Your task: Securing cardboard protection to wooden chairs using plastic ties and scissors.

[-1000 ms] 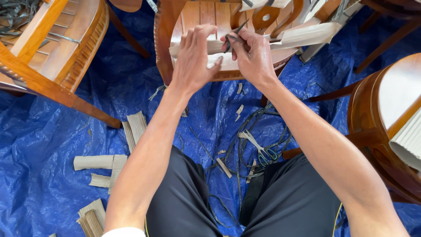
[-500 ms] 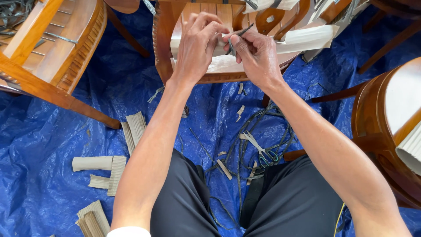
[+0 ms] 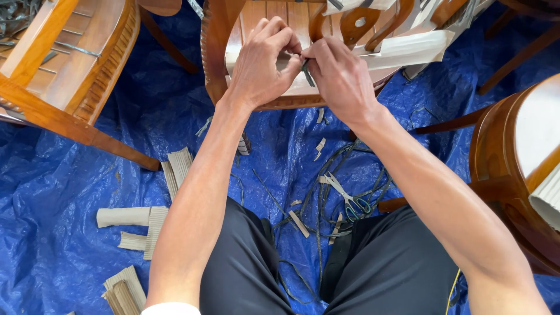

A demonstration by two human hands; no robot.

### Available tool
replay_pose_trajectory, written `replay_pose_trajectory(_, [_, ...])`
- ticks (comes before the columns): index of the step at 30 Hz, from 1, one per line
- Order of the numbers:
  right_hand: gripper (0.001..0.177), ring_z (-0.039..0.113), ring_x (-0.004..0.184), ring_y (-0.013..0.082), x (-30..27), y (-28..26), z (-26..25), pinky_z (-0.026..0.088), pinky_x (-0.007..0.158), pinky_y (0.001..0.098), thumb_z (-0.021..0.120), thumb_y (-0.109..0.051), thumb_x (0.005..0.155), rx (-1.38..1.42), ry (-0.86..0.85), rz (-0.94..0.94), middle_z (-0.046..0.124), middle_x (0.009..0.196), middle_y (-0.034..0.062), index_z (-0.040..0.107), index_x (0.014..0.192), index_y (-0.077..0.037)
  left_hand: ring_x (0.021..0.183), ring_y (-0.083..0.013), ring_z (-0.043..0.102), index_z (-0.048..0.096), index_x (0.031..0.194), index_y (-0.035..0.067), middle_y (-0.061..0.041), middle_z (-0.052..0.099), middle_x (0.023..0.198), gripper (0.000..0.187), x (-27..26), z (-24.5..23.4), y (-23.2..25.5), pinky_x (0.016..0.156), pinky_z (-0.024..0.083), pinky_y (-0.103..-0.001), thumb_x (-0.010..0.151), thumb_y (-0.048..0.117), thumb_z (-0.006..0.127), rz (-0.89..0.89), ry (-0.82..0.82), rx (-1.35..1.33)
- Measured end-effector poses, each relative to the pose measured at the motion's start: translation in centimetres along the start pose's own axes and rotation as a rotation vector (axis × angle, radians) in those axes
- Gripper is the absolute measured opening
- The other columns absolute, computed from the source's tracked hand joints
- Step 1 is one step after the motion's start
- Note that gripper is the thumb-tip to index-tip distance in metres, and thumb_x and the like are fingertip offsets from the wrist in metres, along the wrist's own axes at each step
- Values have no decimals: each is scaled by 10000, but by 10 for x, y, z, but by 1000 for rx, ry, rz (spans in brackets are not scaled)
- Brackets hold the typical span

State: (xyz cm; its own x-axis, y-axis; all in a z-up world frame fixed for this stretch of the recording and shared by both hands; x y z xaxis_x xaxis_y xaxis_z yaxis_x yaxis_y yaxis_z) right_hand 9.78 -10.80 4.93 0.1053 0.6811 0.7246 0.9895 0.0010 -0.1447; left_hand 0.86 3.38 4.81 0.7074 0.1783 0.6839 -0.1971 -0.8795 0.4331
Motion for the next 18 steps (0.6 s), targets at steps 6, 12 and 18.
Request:
replay_pose_trajectory(6, [272,668,960,331,-1,-3,7,556,739,417,707,124,896,-73,73,-73,639,1106,135,560,1094,11,933,-282,594,758,820,71,-86,612,888,367,8,10,-10,835,502,-430,1043,321,609,-198,26,12])
replay_pose_trajectory(12, [309,669,981,338,-3,-4,9,556,778,425,715,152,857,-31,127,-75,631,1127,128,568,1084,3,880,-239,630,840,855,147,-46,667,832,367,11,21,-34,791,506,-421,954,465,687,-354,-16,13])
replay_pose_trajectory(18, [228,682,963,310,-4,-11,2,550,761,406,781,47,978,11,197,-45,644,1109,122,586,1078,-15,902,-194,690,805,895,106,-30,691,936,269,12,16,-40,822,549,-397,866,373,795,-403,-42,-282])
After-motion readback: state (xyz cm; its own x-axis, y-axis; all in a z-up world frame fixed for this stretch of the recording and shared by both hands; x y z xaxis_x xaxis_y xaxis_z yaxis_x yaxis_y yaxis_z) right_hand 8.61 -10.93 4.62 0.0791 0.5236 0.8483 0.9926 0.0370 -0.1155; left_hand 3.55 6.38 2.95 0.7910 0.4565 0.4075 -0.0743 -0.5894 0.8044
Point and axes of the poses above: each hand's wrist, its own x-axis towards the middle knuckle, its own z-axis out of the palm, y = z × x, the point moved 4 cm from there along x, towards the middle knuckle
